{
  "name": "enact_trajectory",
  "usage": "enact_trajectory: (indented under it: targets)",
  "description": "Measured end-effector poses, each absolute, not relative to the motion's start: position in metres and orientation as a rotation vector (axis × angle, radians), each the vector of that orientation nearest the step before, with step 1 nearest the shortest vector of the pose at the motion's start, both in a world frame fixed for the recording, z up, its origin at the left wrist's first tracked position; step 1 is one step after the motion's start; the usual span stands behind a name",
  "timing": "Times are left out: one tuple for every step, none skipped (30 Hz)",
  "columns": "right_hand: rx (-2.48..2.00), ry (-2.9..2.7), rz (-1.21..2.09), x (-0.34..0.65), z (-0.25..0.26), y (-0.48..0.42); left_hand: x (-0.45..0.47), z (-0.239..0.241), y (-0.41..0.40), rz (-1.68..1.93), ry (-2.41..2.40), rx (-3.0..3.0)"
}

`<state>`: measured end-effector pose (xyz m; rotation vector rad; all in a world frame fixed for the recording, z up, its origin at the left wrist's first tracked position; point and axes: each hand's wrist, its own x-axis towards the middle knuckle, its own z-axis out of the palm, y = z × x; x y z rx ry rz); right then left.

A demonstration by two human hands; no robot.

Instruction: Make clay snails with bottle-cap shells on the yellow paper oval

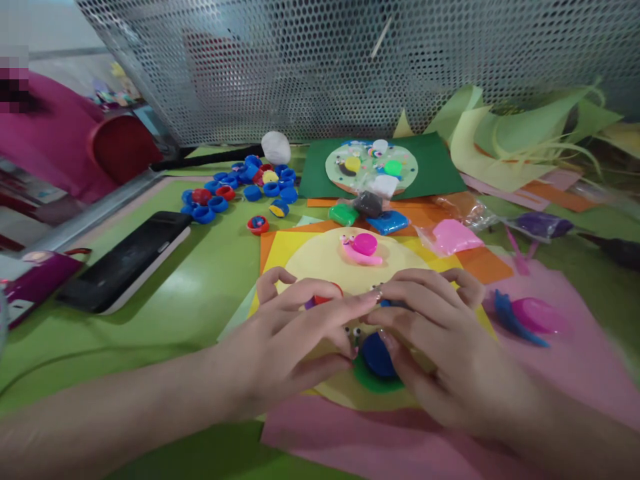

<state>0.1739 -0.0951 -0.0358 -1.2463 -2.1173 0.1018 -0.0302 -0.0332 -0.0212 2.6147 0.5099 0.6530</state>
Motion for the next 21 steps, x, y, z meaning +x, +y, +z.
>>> enact_trajectory:
  targets:
    - [-1.246,-2.117,0.100,0.1737,-0.0355,-0.0951,-0.0305,-0.0214,-0.0331,0.656,0.514,2.609]
    - [-1.247,-2.117,0.097,0.1735,-0.0351,-0.0951,-0.0307,-0.0216,-0.0328,0.656,0.520,2.605]
    - [-1.246,-2.118,0.094,0.1734,-0.0347,-0.0952,-0.0310,-0.0219,-0.0324,0.649,0.526,2.602]
    - [-1.246,-2.121,0.095,0.1733,-0.0344,-0.0954,-0.0311,-0.0223,-0.0320,0.646,0.530,2.601]
    - [-1.245,-2.125,0.098,0.1734,-0.0342,-0.0956,-0.0311,-0.0228,-0.0315,0.645,0.527,2.601]
    - [-1.247,-2.127,0.101,0.1735,-0.0342,-0.0959,-0.0309,-0.0233,-0.0311,0.650,0.517,2.598]
    - [-1.251,-2.127,0.107,0.1736,-0.0344,-0.0961,-0.0306,-0.0239,-0.0307,0.661,0.511,2.594]
    - [-1.253,-2.125,0.109,0.1737,-0.0347,-0.0962,-0.0302,-0.0245,-0.0303,0.661,0.503,2.592]
    - [-1.254,-2.122,0.114,0.1737,-0.0350,-0.0962,-0.0298,-0.0251,-0.0300,0.658,0.494,2.593]
    - [-1.256,-2.119,0.116,0.1737,-0.0352,-0.0960,-0.0296,-0.0256,-0.0298,0.654,0.491,2.593]
    - [-1.256,-2.118,0.116,0.1737,-0.0354,-0.0958,-0.0295,-0.0261,-0.0296,0.647,0.491,2.591]
    - [-1.256,-2.120,0.114,0.1736,-0.0353,-0.0956,-0.0297,-0.0265,-0.0294,0.638,0.492,2.587]
    - [-1.255,-2.124,0.111,0.1735,-0.0351,-0.0953,-0.0300,-0.0268,-0.0292,0.625,0.494,2.581]
    - [-1.254,-2.127,0.106,0.1734,-0.0348,-0.0951,-0.0304,-0.0270,-0.0290,0.611,0.497,2.574]
    - [-1.258,-2.132,0.104,0.1733,-0.0343,-0.0948,-0.0309,-0.0271,-0.0288,0.600,0.497,2.568]
    - [-1.263,-2.136,0.102,0.1732,-0.0339,-0.0947,-0.0314,-0.0271,-0.0287,0.595,0.497,2.566]
    - [-1.269,-2.141,0.103,0.1731,-0.0335,-0.0946,-0.0317,-0.0270,-0.0285,0.593,0.497,2.567]
    - [-1.272,-2.147,0.104,0.1730,-0.0333,-0.0945,-0.0319,-0.0269,-0.0283,0.601,0.499,2.572]
    - [-1.276,-2.151,0.104,0.1730,-0.0332,-0.0944,-0.0320,-0.0268,-0.0281,0.612,0.499,2.578]
    - [-1.278,-2.154,0.103,0.1729,-0.0333,-0.0944,-0.0319,-0.0267,-0.0279,0.620,0.499,2.584]
    - [-1.276,-2.155,0.101,0.1728,-0.0336,-0.0945,-0.0318,-0.0267,-0.0276,0.626,0.502,2.590]
